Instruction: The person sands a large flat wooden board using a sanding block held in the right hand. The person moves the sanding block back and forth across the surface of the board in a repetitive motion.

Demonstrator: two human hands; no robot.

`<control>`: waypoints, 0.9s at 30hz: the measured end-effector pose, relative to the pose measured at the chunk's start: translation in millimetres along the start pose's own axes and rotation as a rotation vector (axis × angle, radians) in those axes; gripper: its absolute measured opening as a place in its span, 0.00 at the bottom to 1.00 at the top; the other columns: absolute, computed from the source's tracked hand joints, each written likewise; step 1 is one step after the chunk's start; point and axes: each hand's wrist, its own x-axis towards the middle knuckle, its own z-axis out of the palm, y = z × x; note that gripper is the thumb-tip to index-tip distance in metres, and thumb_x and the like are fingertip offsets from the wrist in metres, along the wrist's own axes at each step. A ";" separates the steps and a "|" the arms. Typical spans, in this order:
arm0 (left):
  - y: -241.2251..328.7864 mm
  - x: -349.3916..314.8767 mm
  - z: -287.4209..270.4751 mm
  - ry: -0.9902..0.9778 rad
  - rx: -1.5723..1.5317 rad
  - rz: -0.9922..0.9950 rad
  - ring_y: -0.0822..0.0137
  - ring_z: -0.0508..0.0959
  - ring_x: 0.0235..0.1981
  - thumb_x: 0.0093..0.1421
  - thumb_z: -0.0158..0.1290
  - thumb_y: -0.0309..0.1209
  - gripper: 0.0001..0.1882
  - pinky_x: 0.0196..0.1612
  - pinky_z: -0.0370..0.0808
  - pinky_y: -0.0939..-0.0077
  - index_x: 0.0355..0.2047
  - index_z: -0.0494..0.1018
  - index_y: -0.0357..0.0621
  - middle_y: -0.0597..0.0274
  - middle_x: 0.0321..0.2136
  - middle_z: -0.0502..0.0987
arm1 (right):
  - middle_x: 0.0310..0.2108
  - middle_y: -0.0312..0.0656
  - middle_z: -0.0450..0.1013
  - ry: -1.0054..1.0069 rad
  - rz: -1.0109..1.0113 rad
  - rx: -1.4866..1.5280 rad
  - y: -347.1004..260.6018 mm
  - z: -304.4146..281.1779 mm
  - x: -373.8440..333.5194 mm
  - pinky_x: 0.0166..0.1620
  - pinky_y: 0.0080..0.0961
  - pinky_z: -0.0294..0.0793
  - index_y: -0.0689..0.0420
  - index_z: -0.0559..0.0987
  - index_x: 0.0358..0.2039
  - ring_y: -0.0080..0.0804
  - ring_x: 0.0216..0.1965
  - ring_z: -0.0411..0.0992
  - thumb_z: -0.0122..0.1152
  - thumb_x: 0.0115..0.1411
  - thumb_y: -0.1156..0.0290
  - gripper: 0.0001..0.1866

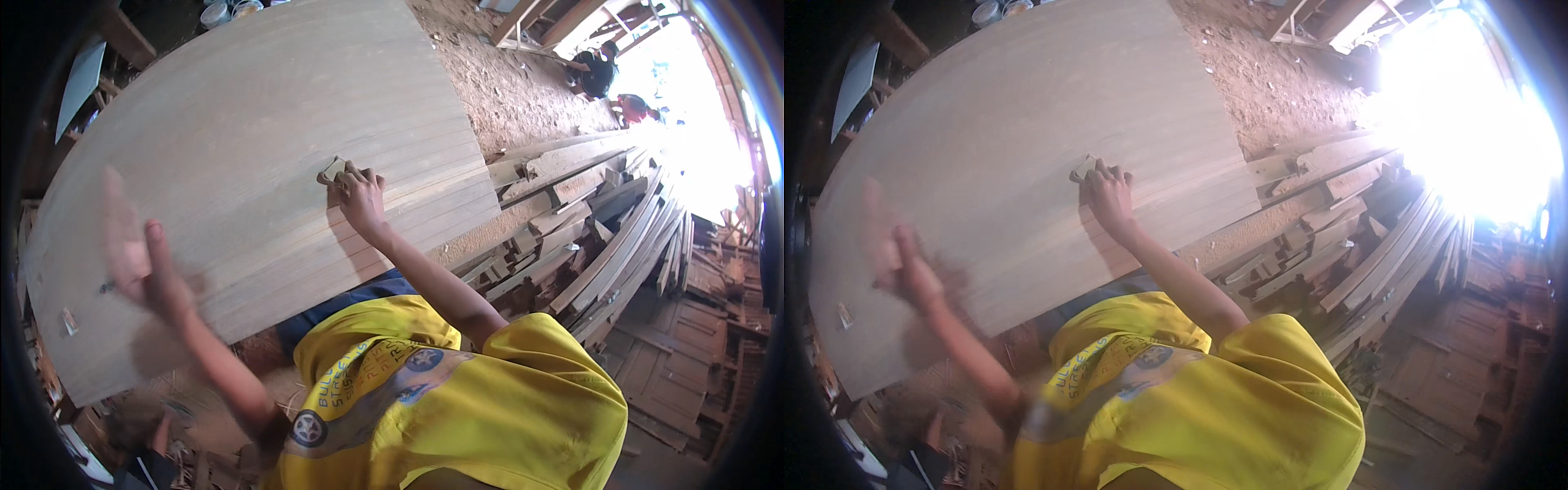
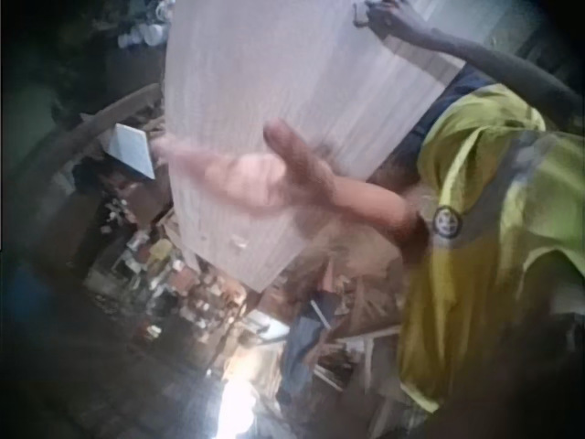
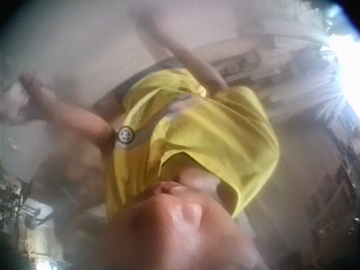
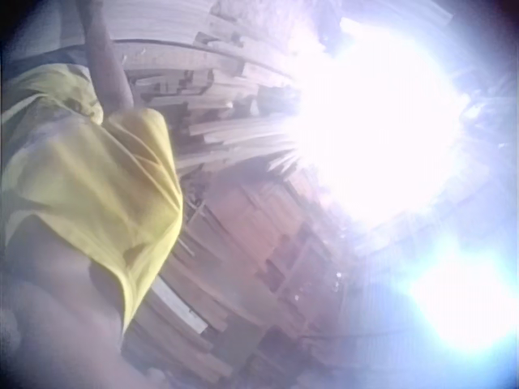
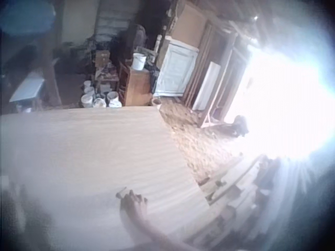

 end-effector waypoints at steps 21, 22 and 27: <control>168.8 7.4 -20.8 -0.622 -0.539 0.987 0.60 0.69 0.57 0.66 0.44 0.37 0.22 0.63 0.60 0.60 0.55 0.67 0.36 0.50 0.53 0.71 | 0.52 0.45 0.71 0.137 0.030 0.046 -15.0 10.2 -8.2 0.50 0.45 0.63 0.57 0.78 0.38 0.48 0.47 0.68 0.61 0.53 0.71 0.11; 168.9 7.9 -19.7 -0.623 -0.547 0.994 0.59 0.69 0.57 0.66 0.43 0.37 0.21 0.63 0.60 0.60 0.55 0.67 0.36 0.49 0.53 0.71 | 0.51 0.45 0.71 0.114 0.079 0.090 -18.3 9.2 -16.5 0.51 0.44 0.62 0.57 0.78 0.37 0.48 0.47 0.67 0.61 0.53 0.71 0.10; 144.8 29.5 -38.3 -0.367 -0.463 0.929 0.59 0.70 0.55 0.67 0.42 0.35 0.21 0.63 0.60 0.59 0.55 0.67 0.35 0.48 0.52 0.72 | 0.54 0.45 0.69 -0.028 -0.060 0.086 -22.9 -10.6 -75.2 0.51 0.44 0.60 0.57 0.77 0.40 0.48 0.48 0.67 0.62 0.52 0.72 0.13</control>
